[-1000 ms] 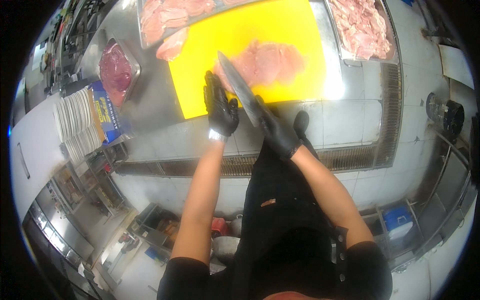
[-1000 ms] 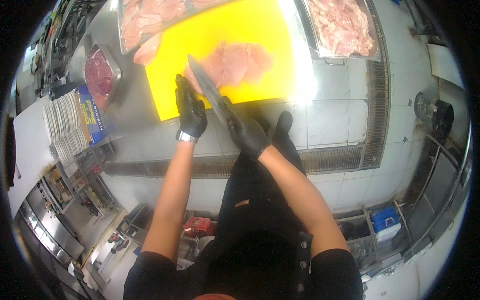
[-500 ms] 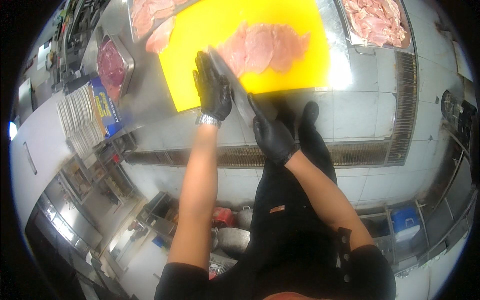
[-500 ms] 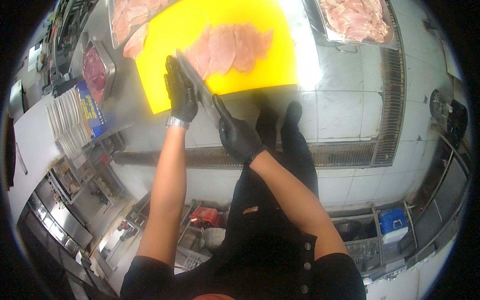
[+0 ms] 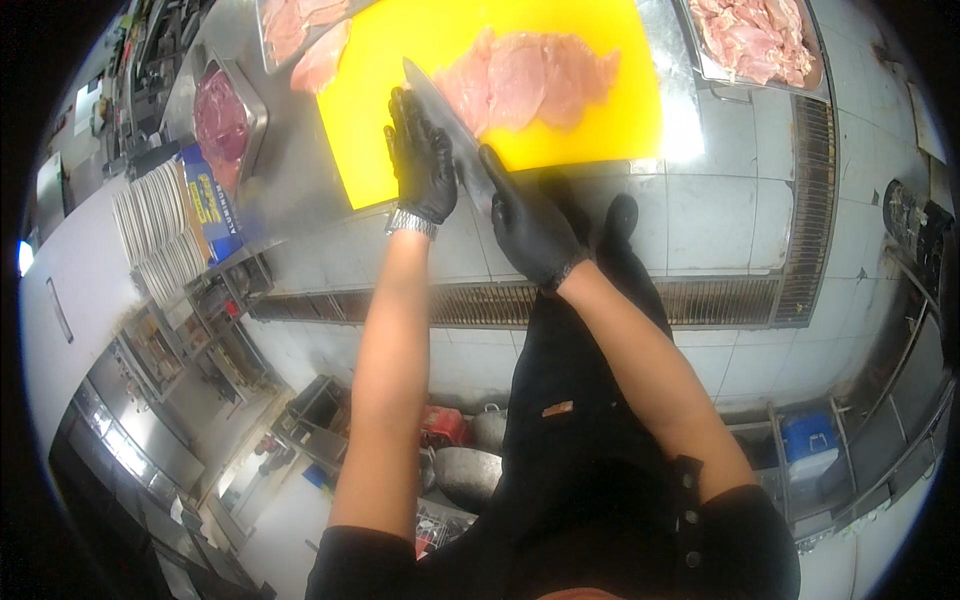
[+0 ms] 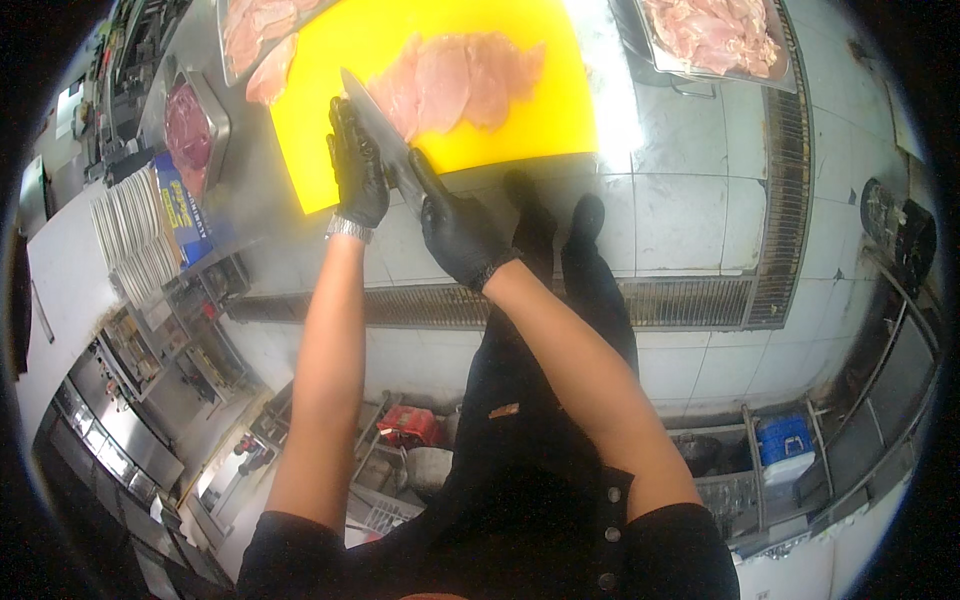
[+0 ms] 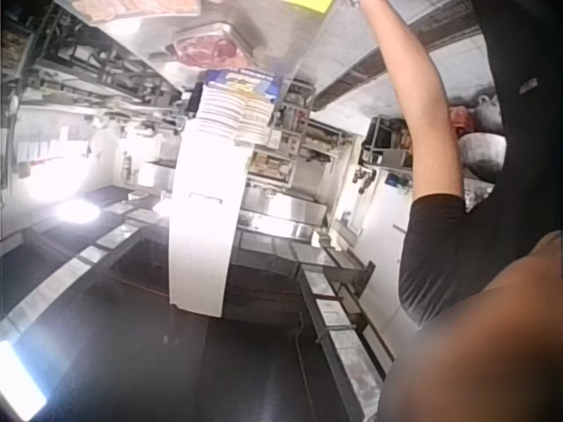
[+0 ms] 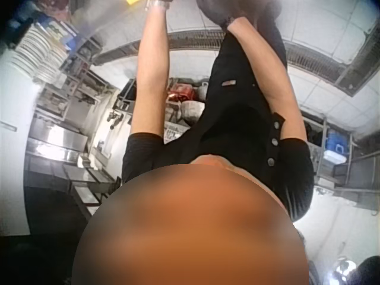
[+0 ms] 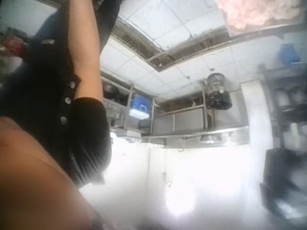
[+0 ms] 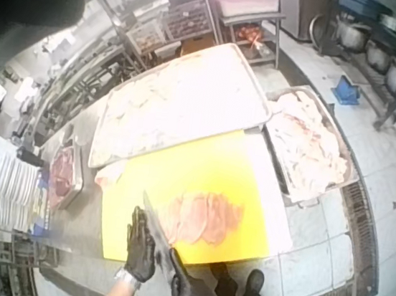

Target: The person slices raw meat into thin pieces on a yellow cutting board using a knife. Sliced pieces are placed onto a metal tray. The person handles the meat with gloved hands and maintains a steady cutting rhythm throughout the clip.

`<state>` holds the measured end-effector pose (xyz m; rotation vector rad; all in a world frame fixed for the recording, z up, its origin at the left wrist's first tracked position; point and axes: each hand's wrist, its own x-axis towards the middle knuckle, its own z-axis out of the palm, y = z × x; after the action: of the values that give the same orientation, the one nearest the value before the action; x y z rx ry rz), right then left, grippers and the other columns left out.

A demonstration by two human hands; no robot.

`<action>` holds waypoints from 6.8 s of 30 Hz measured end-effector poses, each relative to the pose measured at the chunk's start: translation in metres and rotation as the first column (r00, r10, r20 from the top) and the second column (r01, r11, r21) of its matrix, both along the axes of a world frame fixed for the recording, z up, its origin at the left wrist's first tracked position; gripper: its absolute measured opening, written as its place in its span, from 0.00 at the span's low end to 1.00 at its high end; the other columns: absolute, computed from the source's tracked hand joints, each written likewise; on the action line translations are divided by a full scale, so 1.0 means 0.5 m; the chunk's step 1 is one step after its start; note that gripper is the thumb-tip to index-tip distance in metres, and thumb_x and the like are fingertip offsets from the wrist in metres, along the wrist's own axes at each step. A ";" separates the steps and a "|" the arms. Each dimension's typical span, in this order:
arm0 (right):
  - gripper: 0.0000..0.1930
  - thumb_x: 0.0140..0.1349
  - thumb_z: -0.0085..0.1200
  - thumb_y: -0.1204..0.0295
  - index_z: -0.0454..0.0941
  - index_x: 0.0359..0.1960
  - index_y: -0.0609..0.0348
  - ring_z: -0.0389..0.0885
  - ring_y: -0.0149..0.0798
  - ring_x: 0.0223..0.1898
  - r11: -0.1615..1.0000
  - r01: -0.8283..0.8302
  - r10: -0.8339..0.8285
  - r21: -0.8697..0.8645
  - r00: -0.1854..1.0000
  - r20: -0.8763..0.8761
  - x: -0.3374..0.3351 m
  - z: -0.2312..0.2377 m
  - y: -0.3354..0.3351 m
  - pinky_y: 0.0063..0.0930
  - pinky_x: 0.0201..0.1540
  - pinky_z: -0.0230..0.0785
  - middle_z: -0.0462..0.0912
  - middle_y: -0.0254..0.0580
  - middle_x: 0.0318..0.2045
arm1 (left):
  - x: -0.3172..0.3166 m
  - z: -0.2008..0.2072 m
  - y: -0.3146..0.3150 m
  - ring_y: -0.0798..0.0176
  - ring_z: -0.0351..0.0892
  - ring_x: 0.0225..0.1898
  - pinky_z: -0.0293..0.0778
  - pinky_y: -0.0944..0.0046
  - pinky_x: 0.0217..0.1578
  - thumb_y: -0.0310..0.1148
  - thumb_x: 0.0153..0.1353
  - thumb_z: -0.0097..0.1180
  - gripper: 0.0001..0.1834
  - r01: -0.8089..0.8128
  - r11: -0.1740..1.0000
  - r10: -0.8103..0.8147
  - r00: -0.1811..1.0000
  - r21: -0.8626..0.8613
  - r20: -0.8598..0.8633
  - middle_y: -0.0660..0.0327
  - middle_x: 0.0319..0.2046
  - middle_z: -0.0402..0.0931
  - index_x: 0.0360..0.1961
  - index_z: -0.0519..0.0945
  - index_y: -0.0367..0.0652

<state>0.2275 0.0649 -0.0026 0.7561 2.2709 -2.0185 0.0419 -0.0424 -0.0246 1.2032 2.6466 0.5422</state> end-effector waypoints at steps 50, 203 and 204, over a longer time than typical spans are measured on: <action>0.40 0.74 0.50 0.72 0.49 0.84 0.38 0.82 0.63 0.25 0.981 -0.138 0.133 0.138 0.990 0.042 0.211 0.065 0.003 0.58 0.33 0.74 0.82 0.60 0.24 | -0.071 0.077 0.011 0.47 0.86 0.47 0.81 0.55 0.52 0.29 0.62 0.63 0.15 -0.104 0.975 0.126 0.987 0.197 -0.102 0.50 0.48 0.87 0.50 0.86 0.39; 0.17 0.71 0.63 0.67 0.85 0.56 0.63 0.83 0.30 0.51 0.870 -0.221 0.258 -0.441 0.966 0.025 -0.518 0.277 0.676 0.30 0.58 0.76 0.89 0.38 0.50 | -0.627 0.290 0.359 0.69 0.79 0.58 0.78 0.62 0.60 0.35 0.71 0.67 0.26 0.195 0.960 -0.222 0.096 0.200 0.970 0.61 0.56 0.83 0.66 0.78 0.37; 0.17 0.71 0.63 0.67 0.85 0.57 0.62 0.84 0.30 0.51 0.888 -0.183 0.207 -0.422 0.978 0.011 -0.535 0.304 0.696 0.30 0.57 0.76 0.89 0.39 0.50 | -0.662 0.303 0.409 0.66 0.79 0.59 0.78 0.61 0.60 0.36 0.72 0.67 0.26 0.260 0.948 -0.241 0.202 0.186 0.949 0.59 0.56 0.84 0.66 0.78 0.37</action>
<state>-0.0399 0.4127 0.1496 0.5158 1.7035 -2.2349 -0.2891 0.1621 0.1270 0.7866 1.2968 0.8349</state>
